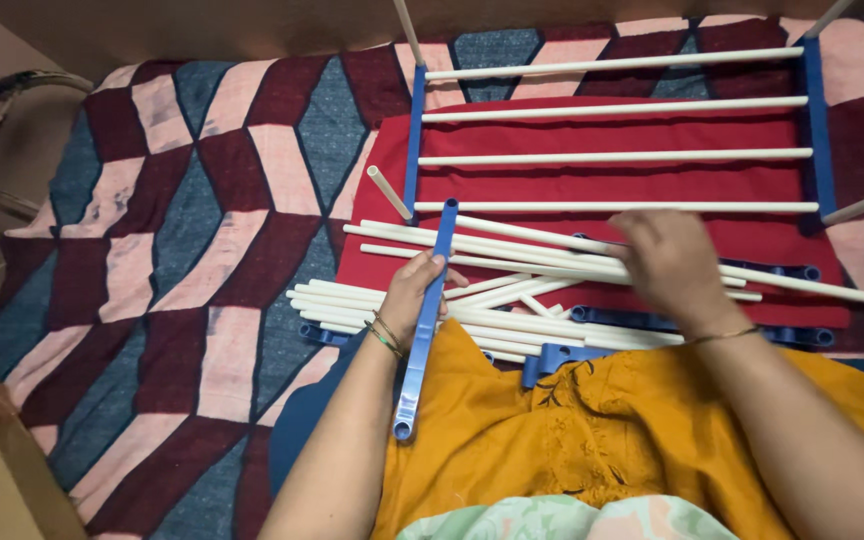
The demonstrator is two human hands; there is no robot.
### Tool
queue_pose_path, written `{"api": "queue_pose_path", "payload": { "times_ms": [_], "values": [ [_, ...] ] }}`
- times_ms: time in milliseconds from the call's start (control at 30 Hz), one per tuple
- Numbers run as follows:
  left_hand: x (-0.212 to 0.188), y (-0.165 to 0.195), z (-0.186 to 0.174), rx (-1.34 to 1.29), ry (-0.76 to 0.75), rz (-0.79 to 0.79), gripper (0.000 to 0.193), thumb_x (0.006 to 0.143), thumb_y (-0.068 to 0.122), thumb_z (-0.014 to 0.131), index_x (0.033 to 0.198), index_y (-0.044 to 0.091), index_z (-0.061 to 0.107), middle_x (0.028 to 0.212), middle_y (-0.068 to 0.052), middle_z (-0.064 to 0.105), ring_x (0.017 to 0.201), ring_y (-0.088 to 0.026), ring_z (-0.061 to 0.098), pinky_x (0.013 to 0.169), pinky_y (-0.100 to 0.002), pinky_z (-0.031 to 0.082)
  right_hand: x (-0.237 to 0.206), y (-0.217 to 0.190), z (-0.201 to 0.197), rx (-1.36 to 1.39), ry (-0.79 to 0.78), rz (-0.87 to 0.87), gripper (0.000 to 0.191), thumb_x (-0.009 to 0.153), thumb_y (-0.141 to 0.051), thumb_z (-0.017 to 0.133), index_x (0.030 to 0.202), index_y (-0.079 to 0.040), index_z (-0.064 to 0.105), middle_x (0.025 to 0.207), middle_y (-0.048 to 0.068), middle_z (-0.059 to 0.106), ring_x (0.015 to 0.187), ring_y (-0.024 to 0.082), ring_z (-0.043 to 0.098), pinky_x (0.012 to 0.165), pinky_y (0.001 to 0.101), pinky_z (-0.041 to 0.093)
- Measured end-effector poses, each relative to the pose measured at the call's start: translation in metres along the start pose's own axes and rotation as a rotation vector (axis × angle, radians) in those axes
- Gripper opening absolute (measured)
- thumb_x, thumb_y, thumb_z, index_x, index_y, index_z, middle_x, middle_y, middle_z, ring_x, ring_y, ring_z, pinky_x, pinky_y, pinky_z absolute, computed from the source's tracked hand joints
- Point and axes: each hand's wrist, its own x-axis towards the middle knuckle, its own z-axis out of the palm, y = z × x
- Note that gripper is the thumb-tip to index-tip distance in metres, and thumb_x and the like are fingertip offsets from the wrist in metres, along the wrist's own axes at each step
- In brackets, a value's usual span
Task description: The person sits on a bed and assembles a plastic shoe rack, inserting white plastic tubes into blue plastic end connectors to build the rack's frame, adding rails and fitting side bars one at a time by hand.
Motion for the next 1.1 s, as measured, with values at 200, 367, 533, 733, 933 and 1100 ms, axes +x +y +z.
{"api": "queue_pose_path", "payload": {
  "times_ms": [200, 367, 533, 733, 933, 1100],
  "values": [
    [0.012, -0.006, 0.000, 0.065, 0.038, 0.002, 0.027, 0.105, 0.033, 0.051, 0.109, 0.007, 0.058, 0.089, -0.012, 0.076, 0.047, -0.008, 0.056, 0.040, -0.020, 0.043, 0.000, -0.053, 0.035, 0.156, -0.336, -0.266, 0.023, 0.088, -0.014, 0.061, 0.110, -0.008, 0.063, 0.102, 0.012, 0.069, 0.096, 0.029, 0.067, 0.082, 0.0413, 0.055],
    [0.017, -0.016, -0.001, -0.058, 0.012, -0.022, 0.025, 0.107, 0.031, 0.055, 0.111, 0.007, 0.058, 0.090, -0.012, 0.073, 0.055, -0.008, 0.057, 0.049, -0.022, 0.046, 0.032, -0.055, 0.084, 0.139, -0.516, 0.001, 0.041, 0.087, -0.010, 0.053, 0.127, -0.004, 0.058, 0.115, 0.019, 0.068, 0.105, 0.035, 0.066, 0.088, 0.0443, 0.055],
    [0.020, -0.017, 0.001, -0.041, 0.034, -0.042, 0.026, 0.103, 0.032, 0.054, 0.110, 0.007, 0.059, 0.088, -0.012, 0.074, 0.049, -0.011, 0.053, 0.046, -0.023, 0.044, 0.049, -0.058, 0.128, 0.233, -0.641, 0.328, 0.046, 0.096, -0.005, 0.050, 0.142, -0.007, 0.053, 0.119, 0.025, 0.064, 0.111, 0.039, 0.064, 0.094, 0.0489, 0.052],
    [0.021, -0.016, 0.002, -0.037, 0.046, -0.059, 0.029, 0.103, 0.031, 0.052, 0.119, 0.008, 0.060, 0.090, -0.012, 0.075, 0.051, -0.010, 0.053, 0.047, -0.021, 0.044, 0.048, -0.055, 0.137, 0.142, -0.650, 0.383, 0.032, 0.085, -0.008, 0.060, 0.116, -0.010, 0.067, 0.115, 0.019, 0.066, 0.108, 0.038, 0.065, 0.091, 0.0479, 0.054],
    [0.030, -0.014, -0.007, 0.026, 0.052, -0.008, 0.032, 0.105, 0.031, 0.049, 0.118, 0.003, 0.060, 0.090, -0.013, 0.077, 0.050, -0.010, 0.054, 0.046, -0.021, 0.044, 0.031, -0.063, 0.101, 0.033, -0.707, 0.249, 0.036, 0.084, -0.015, 0.063, 0.119, -0.006, 0.063, 0.115, 0.014, 0.063, 0.106, 0.031, 0.066, 0.091, 0.0415, 0.056],
    [0.033, -0.010, -0.018, -0.047, 0.050, -0.002, 0.033, 0.104, 0.031, 0.050, 0.121, 0.004, 0.060, 0.092, -0.015, 0.077, 0.047, -0.012, 0.056, 0.040, -0.024, 0.041, 0.010, -0.077, 0.052, -0.017, -0.450, -0.033, 0.057, 0.085, -0.013, 0.060, 0.142, -0.012, 0.055, 0.102, 0.010, 0.065, 0.095, 0.029, 0.065, 0.086, 0.0428, 0.052]
  ]
}}
